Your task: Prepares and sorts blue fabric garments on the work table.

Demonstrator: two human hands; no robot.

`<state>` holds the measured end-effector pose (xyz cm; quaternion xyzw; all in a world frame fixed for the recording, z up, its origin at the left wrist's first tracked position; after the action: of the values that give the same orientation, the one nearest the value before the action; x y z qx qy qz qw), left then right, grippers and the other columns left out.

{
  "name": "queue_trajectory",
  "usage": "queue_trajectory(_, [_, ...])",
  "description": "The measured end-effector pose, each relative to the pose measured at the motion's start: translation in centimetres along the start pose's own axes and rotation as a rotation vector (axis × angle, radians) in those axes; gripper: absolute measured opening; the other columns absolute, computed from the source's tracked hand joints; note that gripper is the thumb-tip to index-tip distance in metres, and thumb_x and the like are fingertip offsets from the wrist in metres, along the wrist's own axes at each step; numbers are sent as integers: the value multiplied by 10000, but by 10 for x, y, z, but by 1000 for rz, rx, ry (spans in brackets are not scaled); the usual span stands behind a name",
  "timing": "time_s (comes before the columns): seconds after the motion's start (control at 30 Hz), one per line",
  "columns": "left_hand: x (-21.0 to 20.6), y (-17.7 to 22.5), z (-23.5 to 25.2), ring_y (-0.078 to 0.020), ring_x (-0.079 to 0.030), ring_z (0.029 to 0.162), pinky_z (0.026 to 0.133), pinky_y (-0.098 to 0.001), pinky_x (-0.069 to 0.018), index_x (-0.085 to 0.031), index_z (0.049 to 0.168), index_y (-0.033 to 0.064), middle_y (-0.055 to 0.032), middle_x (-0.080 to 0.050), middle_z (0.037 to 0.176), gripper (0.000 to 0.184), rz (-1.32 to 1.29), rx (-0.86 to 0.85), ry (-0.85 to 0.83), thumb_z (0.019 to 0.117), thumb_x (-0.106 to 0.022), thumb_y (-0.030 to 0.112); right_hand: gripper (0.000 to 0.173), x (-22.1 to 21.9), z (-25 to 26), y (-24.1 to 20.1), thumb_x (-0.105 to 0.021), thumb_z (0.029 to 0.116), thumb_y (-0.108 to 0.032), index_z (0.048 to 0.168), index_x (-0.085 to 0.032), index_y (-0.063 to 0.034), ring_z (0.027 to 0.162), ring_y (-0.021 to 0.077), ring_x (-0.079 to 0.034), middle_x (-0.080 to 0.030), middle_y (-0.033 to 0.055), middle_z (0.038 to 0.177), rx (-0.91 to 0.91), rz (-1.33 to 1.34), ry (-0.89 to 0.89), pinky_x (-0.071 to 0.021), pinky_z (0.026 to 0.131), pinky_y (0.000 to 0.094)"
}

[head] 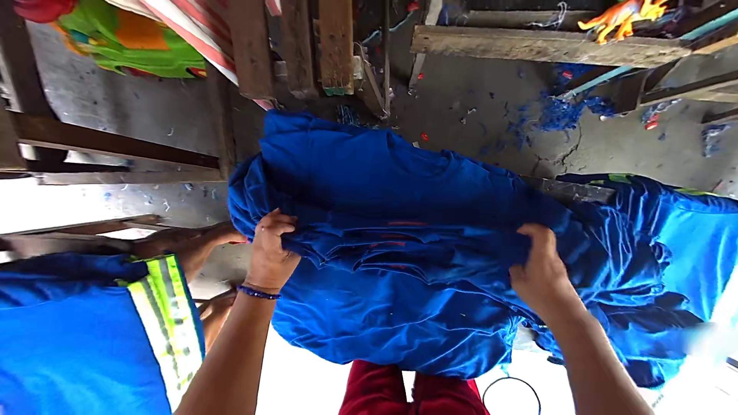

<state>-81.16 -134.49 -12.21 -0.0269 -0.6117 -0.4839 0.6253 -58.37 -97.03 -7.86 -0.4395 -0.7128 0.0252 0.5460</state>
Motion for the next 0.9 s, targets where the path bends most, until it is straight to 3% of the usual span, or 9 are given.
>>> queue_trajectory(0.1, [1, 5, 42, -449, -619, 1102, 1006, -544, -472, -551, 1151, -76, -299, -638, 1104, 391, 44, 10, -89, 794, -693, -7, 705, 1, -46, -5, -599, 730, 97, 1399, -404, 204, 1186, 529, -591, -521, 425, 1335, 107, 7, 181, -500, 1016, 550])
queue_trajectory(0.17, [-4, 6, 79, -516, -610, 1117, 1000, -635, -466, -632, 1208, -85, -326, -641, 1145, 444, 80, -24, -212, 766, -669, -88, 481, -7, -63, -9, -556, 775, 46, 1237, -591, 173, 1098, 485, -622, -603, 380, 1176, 199, -62, 297, -512, 990, 487])
queue_trajectory(0.23, [-19, 0, 110, -489, -615, 1102, 973, -621, -477, -710, 1109, -55, -290, -651, 1099, 346, 69, -78, -308, 775, -650, -124, 316, -17, -66, -10, -538, 827, 46, 1103, -663, 136, 1033, 411, -631, -623, 332, 1076, 226, -81, 370, -518, 962, 402])
queue_trajectory(0.33, [-50, -17, 143, -437, -618, 1115, 987, -570, -492, -738, 1008, -48, -249, -654, 1113, 220, 30, -137, -447, 811, -663, -112, 318, -32, -57, -4, -540, 787, 78, 1072, -659, 152, 1002, 423, -643, -623, 334, 1063, 196, -73, 362, -542, 923, 428])
queue_trajectory(0.43, [-72, -31, 172, -439, -417, 1434, 1181, -566, -347, -755, 1002, -44, -240, -517, 1483, 247, 18, -102, -690, 779, -700, -137, 379, -38, -43, 0, -543, 733, 78, 1084, -642, 178, 991, 466, -638, -610, 349, 1073, 178, -74, 304, -548, 887, 493])
queue_trajectory(0.5, [-82, -37, 188, -436, -263, 1528, 1233, -590, -231, -762, 1071, -36, -215, -376, 1613, 343, 56, -51, -864, 753, -711, -155, 388, -39, -40, 1, -538, 733, 77, 1093, -643, 175, 984, 452, -640, -612, 344, 1074, 171, -86, 297, -551, 876, 470])
queue_trajectory(0.57, [-86, -37, 198, -449, -351, 1477, 1217, -614, -233, -758, 1120, -18, -223, -426, 1573, 394, 112, -31, -980, 749, -729, -147, 379, -40, -39, 1, -531, 744, 77, 1094, -637, 177, 982, 448, -637, -608, 343, 1071, 181, -92, 303, -549, 876, 454])
queue_trajectory(0.73, [-81, -29, 190, -441, -482, 1324, 1111, -644, -352, -786, 1026, 35, -181, -567, 1404, 348, 195, -110, -880, 708, -776, -108, 376, -41, -40, 3, -540, 743, 74, 1095, -646, 152, 987, 425, -637, -608, 323, 1069, 171, -87, 306, -551, 882, 437])
queue_trajectory(0.9, [-64, -33, 159, -483, -542, 1245, 1071, -627, -421, -750, 975, -26, -277, -619, 1235, 258, 54, -248, -599, 733, -721, -112, 393, -37, -38, 3, -565, 730, 99, 1110, -658, 138, 1009, 420, -638, -614, 311, 1081, 149, -60, 293, -550, 901, 446])
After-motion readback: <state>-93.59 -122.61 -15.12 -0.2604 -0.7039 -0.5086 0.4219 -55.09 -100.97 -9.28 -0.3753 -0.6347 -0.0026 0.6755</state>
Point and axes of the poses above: each hand's wrist, its own z-axis towards the middle knuckle, its own x-axis out of the back of the hand, y = z × x, the point moved 1 cm from there along z, towards the middle knuckle
